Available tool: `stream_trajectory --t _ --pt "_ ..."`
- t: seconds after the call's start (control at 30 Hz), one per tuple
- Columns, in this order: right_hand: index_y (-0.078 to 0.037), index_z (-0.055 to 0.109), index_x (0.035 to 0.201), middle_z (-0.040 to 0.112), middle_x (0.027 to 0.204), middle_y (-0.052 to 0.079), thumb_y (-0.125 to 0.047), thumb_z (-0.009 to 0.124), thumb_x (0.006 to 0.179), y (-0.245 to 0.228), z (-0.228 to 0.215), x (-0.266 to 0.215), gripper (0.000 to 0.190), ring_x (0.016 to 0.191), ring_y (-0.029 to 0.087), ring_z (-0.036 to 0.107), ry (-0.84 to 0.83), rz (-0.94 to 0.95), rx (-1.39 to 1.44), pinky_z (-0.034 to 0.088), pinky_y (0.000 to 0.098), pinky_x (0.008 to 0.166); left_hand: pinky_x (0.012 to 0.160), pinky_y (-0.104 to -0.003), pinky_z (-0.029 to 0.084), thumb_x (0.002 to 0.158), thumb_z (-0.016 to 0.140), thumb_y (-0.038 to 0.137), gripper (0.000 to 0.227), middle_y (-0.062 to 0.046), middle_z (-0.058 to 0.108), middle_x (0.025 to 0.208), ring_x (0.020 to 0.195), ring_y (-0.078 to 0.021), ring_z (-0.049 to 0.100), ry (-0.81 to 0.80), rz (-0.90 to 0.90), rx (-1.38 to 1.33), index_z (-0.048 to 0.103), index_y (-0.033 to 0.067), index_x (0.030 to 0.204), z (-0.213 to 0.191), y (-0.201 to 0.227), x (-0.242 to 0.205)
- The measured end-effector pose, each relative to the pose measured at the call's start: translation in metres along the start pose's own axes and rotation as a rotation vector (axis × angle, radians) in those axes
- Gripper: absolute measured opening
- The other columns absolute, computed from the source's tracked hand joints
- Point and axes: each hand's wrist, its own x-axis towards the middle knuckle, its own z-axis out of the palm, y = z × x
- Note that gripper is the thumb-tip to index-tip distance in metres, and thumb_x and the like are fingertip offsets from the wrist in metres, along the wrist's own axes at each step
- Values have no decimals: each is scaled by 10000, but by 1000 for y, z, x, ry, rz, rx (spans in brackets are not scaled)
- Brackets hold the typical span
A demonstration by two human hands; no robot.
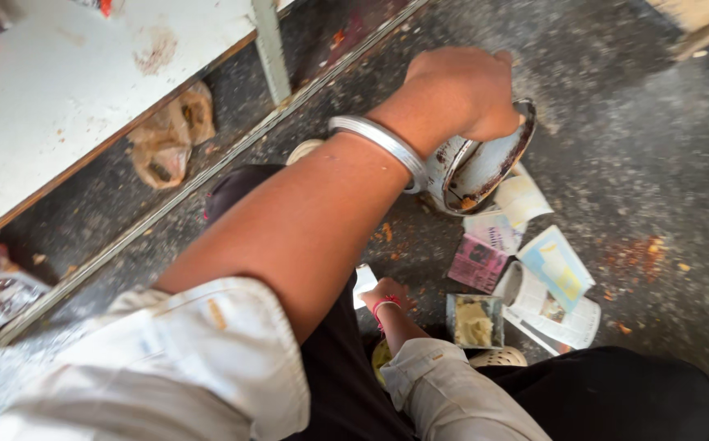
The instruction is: The person scrubs the inside and outside of a round metal pan using a white abrasive pad and a green scouring pad. The person rotates the pan to access different areas and switches between pads to remove residue.
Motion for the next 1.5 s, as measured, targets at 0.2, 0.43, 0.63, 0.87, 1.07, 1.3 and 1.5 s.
stream_trajectory --t 0.2,0.43,0.63,0.87,1.07,1.3,1.5 --pt "-42 745 1199 689 1223 180 -332 818 791 47 -61 73 506 1159 403 556 47 -299 152 416 630 973 1023 -474 524 868 645 465 611 -98 650 1376 1261 -308 630 6 24 -34 617 146 1389 19 30 18" --pt "23 735 1104 732 997 133 -236 885 804 165 -315 8 424 900 243 631 588 -479 311 510 415 809 981 -486 521 875 647 599 765 -162 657 1280 1188 -363 638 135 67 -80 495 105 1440 16 44 8" --pt "8 727 1170 774 1081 38 -34 733 948 209 -372 -171 226 950 103 711 689 -877 893 565 277 868 995 -515 498 914 489 686 702 -121 689 1262 1195 -350 635 184 127 -134 527 227 1444 14 48 -8" --pt "-1 702 1123 738 883 176 -145 673 1024 200 -367 -249 177 702 226 720 994 -714 374 548 347 674 1079 -503 471 899 396 729 693 -68 705 1301 1244 -333 632 -39 115 -128 568 343 1449 19 70 -26" --pt "-27 648 1154 706 897 241 -194 619 1046 203 -382 -239 201 793 424 691 984 -867 148 532 466 678 1106 -484 394 909 415 708 717 -97 584 1436 1344 -349 518 -153 201 -222 583 242 1426 36 59 0" --pt "-74 597 1290 691 790 226 -238 608 989 172 -375 -211 342 694 442 669 856 -724 -91 513 549 610 1125 -490 426 952 420 631 644 -109 607 1462 1331 -345 577 -456 137 -84 677 215 1372 49 62 30" --pt "-119 588 1235 714 871 167 -138 578 926 159 -359 -225 309 742 400 690 945 -813 -277 535 519 585 808 -552 625 856 580 499 601 -191 640 1354 1118 -395 696 -602 -78 -141 664 118 1313 43 76 16"
